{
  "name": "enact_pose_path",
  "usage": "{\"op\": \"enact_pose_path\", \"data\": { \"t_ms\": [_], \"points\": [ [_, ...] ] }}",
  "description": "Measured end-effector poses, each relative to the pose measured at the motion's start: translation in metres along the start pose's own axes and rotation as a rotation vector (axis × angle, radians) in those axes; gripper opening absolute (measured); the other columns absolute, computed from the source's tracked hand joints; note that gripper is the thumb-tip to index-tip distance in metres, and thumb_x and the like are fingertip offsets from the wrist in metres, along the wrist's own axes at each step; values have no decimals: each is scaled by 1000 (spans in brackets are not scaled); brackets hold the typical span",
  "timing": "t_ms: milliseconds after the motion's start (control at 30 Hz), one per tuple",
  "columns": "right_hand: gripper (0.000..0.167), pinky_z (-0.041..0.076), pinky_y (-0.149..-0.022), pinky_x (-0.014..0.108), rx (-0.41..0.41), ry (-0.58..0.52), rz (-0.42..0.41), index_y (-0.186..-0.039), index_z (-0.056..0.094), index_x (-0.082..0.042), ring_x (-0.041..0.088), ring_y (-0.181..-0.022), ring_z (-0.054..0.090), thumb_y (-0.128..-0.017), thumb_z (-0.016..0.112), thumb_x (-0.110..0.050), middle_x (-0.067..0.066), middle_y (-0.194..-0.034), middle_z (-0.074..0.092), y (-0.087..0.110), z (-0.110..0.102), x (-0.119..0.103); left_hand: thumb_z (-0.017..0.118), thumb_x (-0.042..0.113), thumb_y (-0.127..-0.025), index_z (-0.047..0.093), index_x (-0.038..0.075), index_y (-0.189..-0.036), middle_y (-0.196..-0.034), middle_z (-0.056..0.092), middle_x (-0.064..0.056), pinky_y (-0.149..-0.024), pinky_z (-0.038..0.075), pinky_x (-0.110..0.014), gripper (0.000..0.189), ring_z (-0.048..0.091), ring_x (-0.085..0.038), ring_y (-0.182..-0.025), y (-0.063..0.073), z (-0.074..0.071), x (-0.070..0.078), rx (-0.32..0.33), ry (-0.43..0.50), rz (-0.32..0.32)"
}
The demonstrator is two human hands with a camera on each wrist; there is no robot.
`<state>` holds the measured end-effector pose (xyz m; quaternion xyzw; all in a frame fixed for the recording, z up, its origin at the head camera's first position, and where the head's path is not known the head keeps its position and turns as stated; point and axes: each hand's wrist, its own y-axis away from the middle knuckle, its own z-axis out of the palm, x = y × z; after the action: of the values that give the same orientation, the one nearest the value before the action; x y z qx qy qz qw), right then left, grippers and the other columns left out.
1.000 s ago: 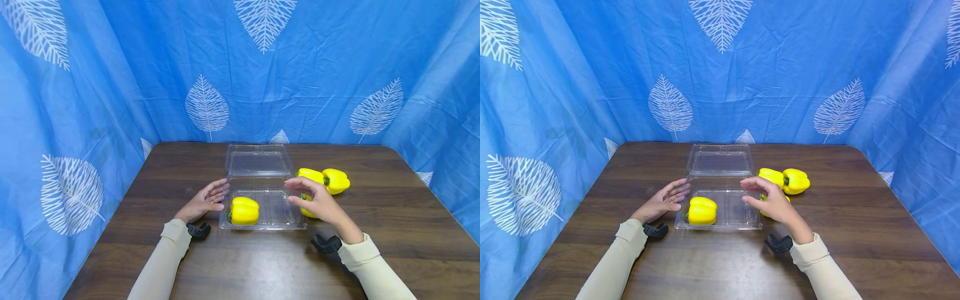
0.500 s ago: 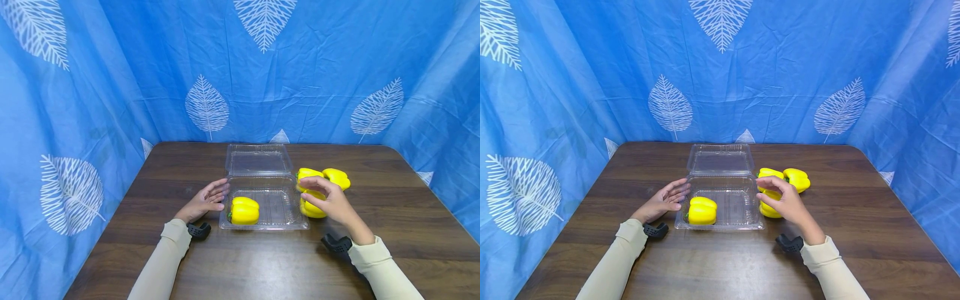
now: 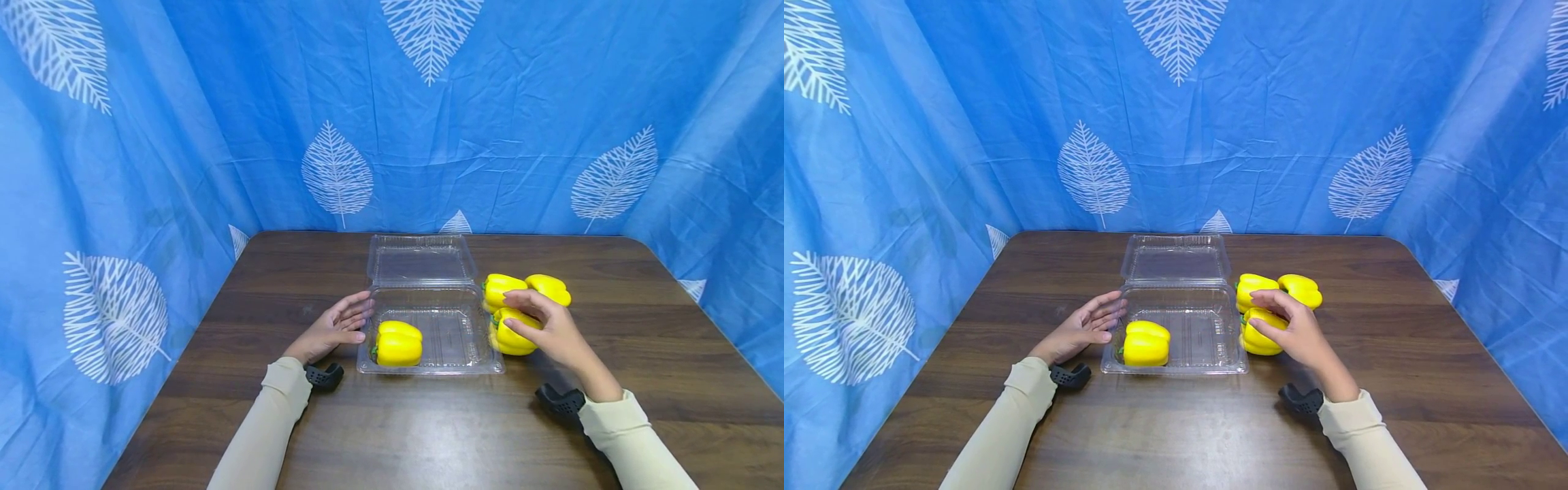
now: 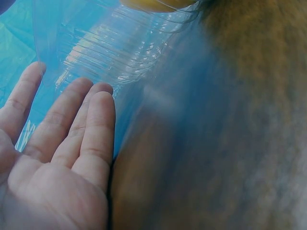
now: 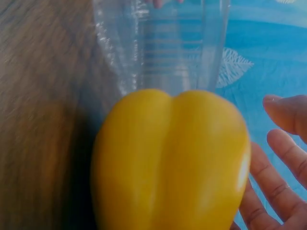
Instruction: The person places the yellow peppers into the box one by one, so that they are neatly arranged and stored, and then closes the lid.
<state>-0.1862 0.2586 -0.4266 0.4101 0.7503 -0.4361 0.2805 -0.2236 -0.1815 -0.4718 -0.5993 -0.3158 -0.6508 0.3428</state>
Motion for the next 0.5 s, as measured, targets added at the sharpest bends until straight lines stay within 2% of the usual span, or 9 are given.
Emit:
{"op": "enact_pose_path", "data": {
  "t_ms": [67, 167, 500],
  "points": [
    [41, 48, -102, 7, -6, 9, 13, -130, 65, 12, -7, -114, 64, -91, 75, 15, 30, -123, 71, 2, -1, 2, 75, 6, -99, 24, -1, -169, -175, 26, -26, -123, 40, -31, 87, 28, -44, -161, 0, 0, 0, -1, 1, -2],
    [41, 47, -103, 7, -14, 18, 27, -131, 64, 13, -8, -116, 61, -92, 75, 14, 34, -126, 68, 5, -2, 6, 75, 5, -99, 24, -1, -169, -175, 26, -26, -123, 40, -31, 87, 27, -44, -161, 0, 0, 1, -3, 3, -3],
    [43, 47, -95, 5, -18, 117, 117, -137, 66, 5, -10, -113, 55, -96, 78, 1, 20, -132, 67, 17, -2, 23, 75, 5, -99, 24, 0, -170, -175, 27, -25, -124, 39, -33, 87, 28, -43, -161, 0, 0, 1, 3, 5, -13]
  ]
}}
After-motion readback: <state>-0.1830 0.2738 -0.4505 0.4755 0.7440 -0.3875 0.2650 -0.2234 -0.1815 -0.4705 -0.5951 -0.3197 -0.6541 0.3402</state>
